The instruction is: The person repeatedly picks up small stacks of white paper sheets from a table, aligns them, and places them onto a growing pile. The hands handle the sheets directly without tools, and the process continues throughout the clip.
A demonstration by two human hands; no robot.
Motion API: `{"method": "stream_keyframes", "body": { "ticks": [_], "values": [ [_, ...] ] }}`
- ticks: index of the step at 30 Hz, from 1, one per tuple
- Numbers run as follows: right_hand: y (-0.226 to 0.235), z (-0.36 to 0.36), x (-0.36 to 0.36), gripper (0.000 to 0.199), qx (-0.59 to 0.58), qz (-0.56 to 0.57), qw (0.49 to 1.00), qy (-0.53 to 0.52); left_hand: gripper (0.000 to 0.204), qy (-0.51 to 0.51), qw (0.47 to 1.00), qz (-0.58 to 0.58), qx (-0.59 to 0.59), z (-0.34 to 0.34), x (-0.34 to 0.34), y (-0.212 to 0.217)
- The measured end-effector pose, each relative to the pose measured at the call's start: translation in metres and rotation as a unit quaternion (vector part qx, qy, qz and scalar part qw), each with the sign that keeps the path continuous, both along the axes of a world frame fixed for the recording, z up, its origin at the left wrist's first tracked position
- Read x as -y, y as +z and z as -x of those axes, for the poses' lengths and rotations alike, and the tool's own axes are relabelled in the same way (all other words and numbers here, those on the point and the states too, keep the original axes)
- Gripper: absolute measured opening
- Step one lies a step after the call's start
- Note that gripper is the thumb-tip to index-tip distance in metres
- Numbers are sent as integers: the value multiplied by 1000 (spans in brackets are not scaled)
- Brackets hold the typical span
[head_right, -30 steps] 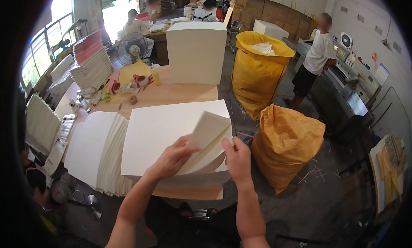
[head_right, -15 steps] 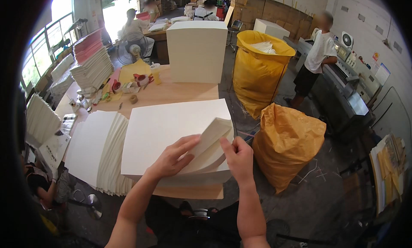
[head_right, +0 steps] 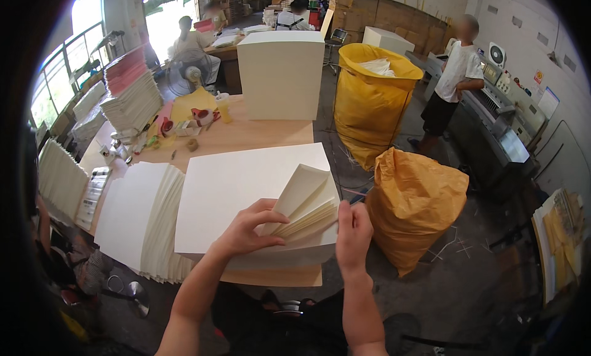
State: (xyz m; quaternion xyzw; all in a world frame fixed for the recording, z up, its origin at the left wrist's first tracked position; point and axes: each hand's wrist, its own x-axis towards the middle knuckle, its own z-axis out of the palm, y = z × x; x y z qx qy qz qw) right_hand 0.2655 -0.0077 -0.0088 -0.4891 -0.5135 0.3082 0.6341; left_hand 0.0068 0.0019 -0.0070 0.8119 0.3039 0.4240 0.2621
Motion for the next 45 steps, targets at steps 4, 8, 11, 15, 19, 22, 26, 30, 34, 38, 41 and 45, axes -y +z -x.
{"method": "stream_keyframes", "body": {
  "ticks": [4, 8, 11, 15, 19, 22, 26, 30, 34, 38, 41, 45],
  "values": [
    [-14, 0, 26, 25, 380, -197, 902, -55, 51, 5, 1000, -9, -17, 1, -1, -1],
    [-28, 15, 33, 37, 482, -126, 856, 137, 62, 22, 988, -91, -124, -5, 8, 2],
    [-41, 14, 35, 44, 476, -84, 860, 162, 70, 33, 977, -131, -166, -8, 10, 4],
    [-41, 15, 36, 42, 468, -85, 867, 147, 67, 32, 978, -116, -173, -9, 8, 4],
    [-34, 20, 35, 36, 467, -88, 870, 133, 55, 49, 971, -131, -191, -8, 0, -2],
    [-32, 15, 34, 30, 445, -102, 878, 140, 49, 57, 973, -136, -179, -11, -1, -5],
    [-43, -21, 31, 18, 331, -127, 933, 54, 50, 45, 975, -144, -163, -12, -3, -5],
    [-17, -48, 29, 27, 392, 91, 915, -22, 63, 58, 977, -128, -160, -14, 2, 1],
    [8, -46, 15, 37, 398, 69, 914, 34, 66, 90, 982, -24, -163, -13, 8, 5],
    [12, -4, 5, 48, 359, -13, 933, 2, 52, 80, 987, -83, -109, -13, 5, 3],
    [-4, -2, -6, 42, -10, 80, 991, 108, 43, 55, 991, -69, -101, -9, 0, 2],
    [3, -6, -10, 35, -25, 118, 981, 153, 25, 55, 994, -28, -91, -7, 0, -1]
  ]
}}
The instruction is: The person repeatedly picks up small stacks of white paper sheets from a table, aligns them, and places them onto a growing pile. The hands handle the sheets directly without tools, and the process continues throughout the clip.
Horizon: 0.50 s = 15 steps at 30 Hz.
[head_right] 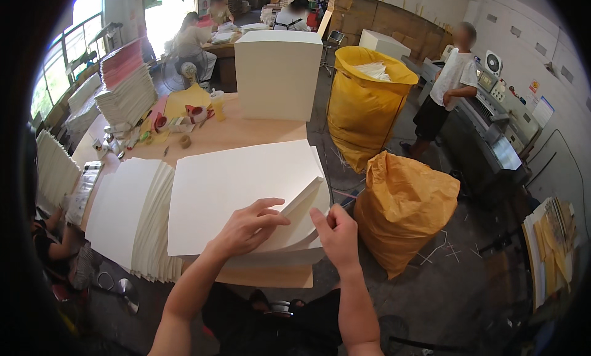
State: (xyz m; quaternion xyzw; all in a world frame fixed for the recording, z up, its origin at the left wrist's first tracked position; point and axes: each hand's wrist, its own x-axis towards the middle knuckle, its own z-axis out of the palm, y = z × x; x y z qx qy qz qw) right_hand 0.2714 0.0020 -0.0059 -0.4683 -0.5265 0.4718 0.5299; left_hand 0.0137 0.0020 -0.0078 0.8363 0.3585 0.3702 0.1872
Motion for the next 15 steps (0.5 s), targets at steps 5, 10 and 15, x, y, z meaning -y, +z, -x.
{"method": "stream_keyframes", "body": {
  "ticks": [5, 10, 15],
  "values": [
    [12, 7, -1, 35, -181, 65, 981, 20, 37, -19, 999, -39, -10, 0, 1, 8],
    [12, 6, -1, 35, -168, 64, 983, 25, 50, -19, 1000, -10, 9, -1, -1, 4],
    [12, 2, 1, 34, -123, 50, 991, 19, 45, -33, 999, 13, 27, 2, -2, 6]
  ]
}}
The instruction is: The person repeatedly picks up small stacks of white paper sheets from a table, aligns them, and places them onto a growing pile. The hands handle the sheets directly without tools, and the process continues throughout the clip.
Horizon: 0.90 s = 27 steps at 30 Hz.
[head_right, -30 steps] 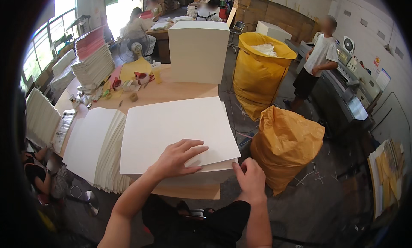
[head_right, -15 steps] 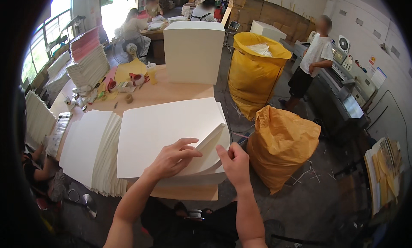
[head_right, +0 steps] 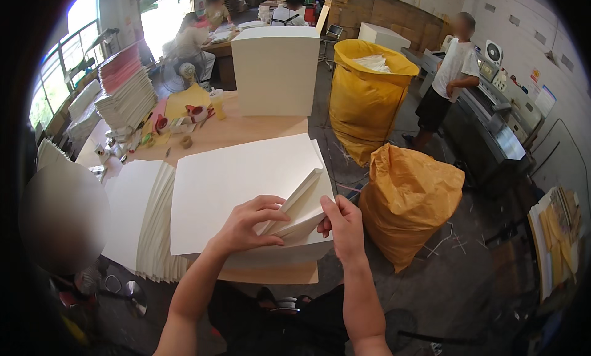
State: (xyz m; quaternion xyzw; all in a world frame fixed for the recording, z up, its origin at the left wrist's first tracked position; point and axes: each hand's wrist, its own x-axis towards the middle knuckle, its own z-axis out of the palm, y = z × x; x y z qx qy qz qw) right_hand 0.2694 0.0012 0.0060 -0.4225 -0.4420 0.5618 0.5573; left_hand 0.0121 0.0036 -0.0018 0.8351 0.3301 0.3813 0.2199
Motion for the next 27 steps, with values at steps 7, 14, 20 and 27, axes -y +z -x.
{"method": "stream_keyframes", "body": {
  "ticks": [7, 14, 20, 27],
  "values": [
    [-7, 4, 0, 37, 236, -130, 961, -63, 32, 51, 998, -39, 22, -8, 5, 2],
    [-1, 5, -3, 34, -79, 15, 997, 8, 40, 17, 999, -25, -29, -5, 5, 5],
    [-6, 0, -2, 38, -44, -10, 999, 11, 48, 5, 1000, -17, 3, -2, -1, 0],
    [-2, 7, 0, 38, 30, -5, 999, -29, 45, 31, 997, -71, -23, -2, -5, -11]
  ]
}}
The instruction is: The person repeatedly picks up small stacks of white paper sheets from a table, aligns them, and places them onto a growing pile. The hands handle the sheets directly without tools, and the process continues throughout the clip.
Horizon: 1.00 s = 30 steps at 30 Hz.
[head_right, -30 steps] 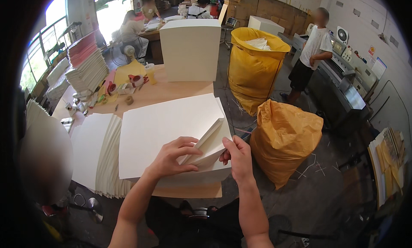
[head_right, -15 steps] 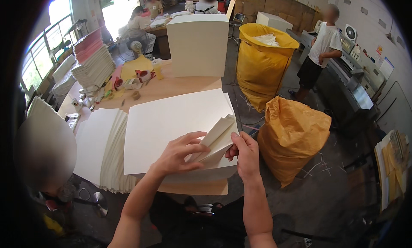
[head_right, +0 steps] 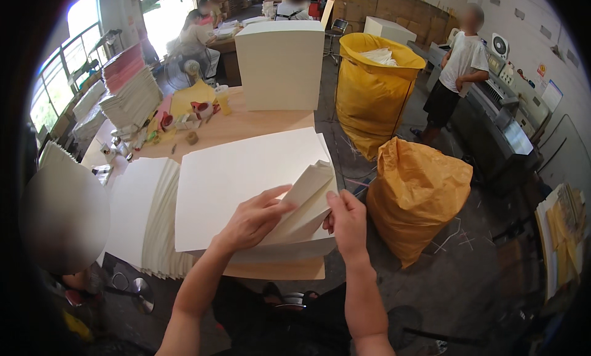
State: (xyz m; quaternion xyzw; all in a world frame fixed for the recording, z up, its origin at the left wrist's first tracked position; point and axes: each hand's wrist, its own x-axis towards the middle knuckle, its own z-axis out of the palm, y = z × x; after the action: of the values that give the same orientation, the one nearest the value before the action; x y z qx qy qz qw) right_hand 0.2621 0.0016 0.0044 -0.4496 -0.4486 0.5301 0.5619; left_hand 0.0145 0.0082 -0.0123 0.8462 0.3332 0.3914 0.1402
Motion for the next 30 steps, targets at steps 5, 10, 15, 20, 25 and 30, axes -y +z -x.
{"method": "stream_keyframes", "body": {
  "ticks": [5, 10, 15, 20, 25, 30],
  "values": [
    [-1, -1, -3, 36, -116, 10, 993, 30, 46, -17, 1000, -1, -14, -3, 7, 13],
    [-4, -4, -2, 37, -89, 1, 996, 28, 46, -37, 998, 42, 16, 1, 3, 10],
    [-1, -3, 1, 38, 45, -24, 999, 10, 40, -2, 999, 45, 18, -2, 6, 11],
    [-2, -2, -4, 36, -113, 1, 993, 28, 40, -13, 1000, -6, -24, -3, 6, 9],
    [-6, -2, 4, 35, -75, -33, 996, -19, 50, -21, 999, 32, 15, 0, 5, 8],
    [-27, -9, 38, 22, 394, -317, 844, -180, 52, -19, 999, 32, 26, -1, 5, 8]
  ]
}}
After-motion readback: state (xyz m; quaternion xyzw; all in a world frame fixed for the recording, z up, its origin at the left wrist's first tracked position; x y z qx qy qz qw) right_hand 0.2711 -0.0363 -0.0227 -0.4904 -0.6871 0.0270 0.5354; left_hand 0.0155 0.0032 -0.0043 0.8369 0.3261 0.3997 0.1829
